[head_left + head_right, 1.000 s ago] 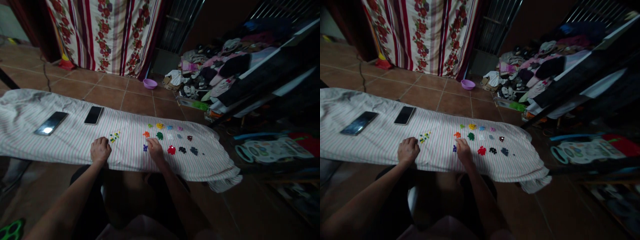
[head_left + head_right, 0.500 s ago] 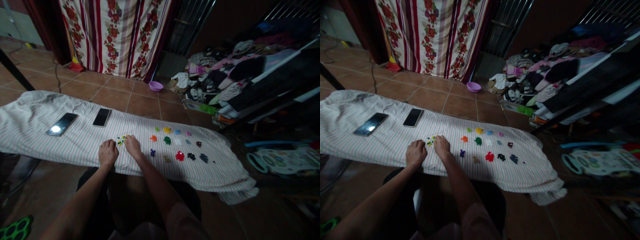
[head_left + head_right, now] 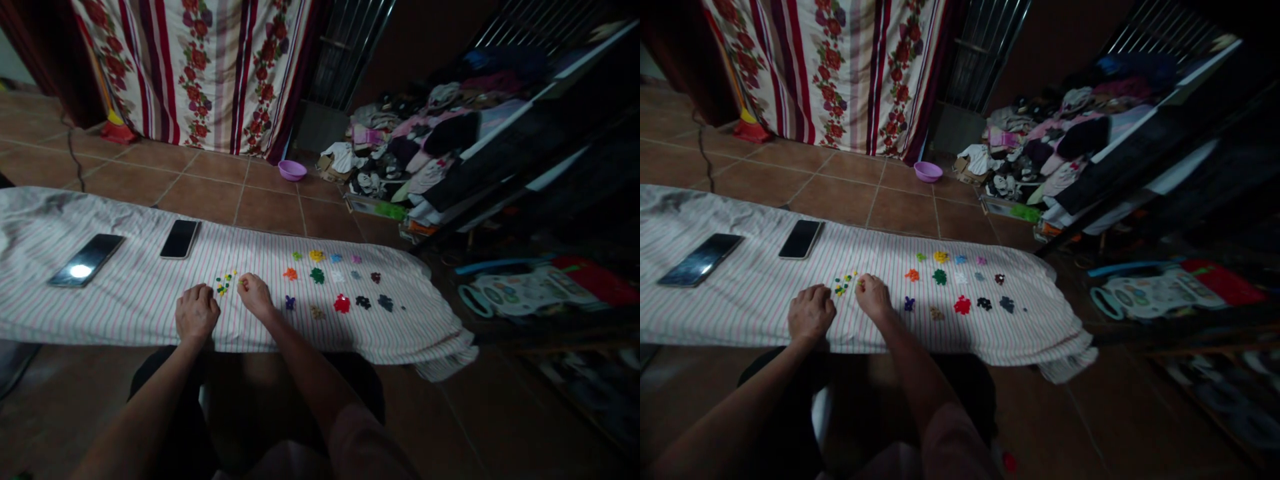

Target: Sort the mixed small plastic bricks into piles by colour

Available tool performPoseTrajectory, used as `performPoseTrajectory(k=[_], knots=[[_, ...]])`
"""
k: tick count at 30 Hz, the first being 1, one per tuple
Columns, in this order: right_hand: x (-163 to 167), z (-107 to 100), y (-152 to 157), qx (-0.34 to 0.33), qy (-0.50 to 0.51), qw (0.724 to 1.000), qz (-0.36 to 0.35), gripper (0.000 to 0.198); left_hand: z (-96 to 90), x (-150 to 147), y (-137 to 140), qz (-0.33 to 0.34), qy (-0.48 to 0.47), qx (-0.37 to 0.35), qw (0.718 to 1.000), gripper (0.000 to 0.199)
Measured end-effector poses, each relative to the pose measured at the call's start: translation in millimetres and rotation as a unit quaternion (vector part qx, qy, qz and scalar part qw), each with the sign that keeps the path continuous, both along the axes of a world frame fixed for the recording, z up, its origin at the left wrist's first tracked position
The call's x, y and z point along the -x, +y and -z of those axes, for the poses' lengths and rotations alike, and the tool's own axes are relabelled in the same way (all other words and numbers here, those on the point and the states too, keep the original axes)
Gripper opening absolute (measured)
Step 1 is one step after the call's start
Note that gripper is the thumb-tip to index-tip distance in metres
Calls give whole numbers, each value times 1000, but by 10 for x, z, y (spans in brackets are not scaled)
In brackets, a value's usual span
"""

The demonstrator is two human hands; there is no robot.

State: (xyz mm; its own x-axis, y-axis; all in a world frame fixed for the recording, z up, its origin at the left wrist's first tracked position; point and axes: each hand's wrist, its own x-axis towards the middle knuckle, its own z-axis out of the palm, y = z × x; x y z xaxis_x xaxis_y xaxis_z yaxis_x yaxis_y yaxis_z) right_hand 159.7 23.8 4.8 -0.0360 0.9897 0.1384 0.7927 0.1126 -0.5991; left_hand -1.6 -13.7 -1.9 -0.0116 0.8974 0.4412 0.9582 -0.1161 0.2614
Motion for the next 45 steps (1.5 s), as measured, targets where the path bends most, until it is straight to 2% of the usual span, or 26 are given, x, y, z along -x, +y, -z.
performPoseTrajectory(k=[4,10,15,20,28,39,45], knots=[[-246,24,-18,-22,50,998,23,15,-11,-5,-4,0,-6,0,1000,21],[-722,-45,57,-53,77,994,56,21,-33,-14,-10,-9,12,6,1000,22],[-1068,-109,133,-68,53,992,95,23,-57,-23,-10,-12,26,14,999,21],[-1285,-110,255,-55,17,989,137,24,-46,-27,2,-11,28,12,999,21],[-1513,-103,499,-83,-49,977,189,27,-49,-33,6,-10,23,6,1000,20],[-1579,-168,750,-10,-93,981,170,24,-45,-34,3,-6,25,-2,1000,19],[-1521,-185,779,-2,-87,982,165,25,-51,-36,9,-9,14,8,1000,19]])
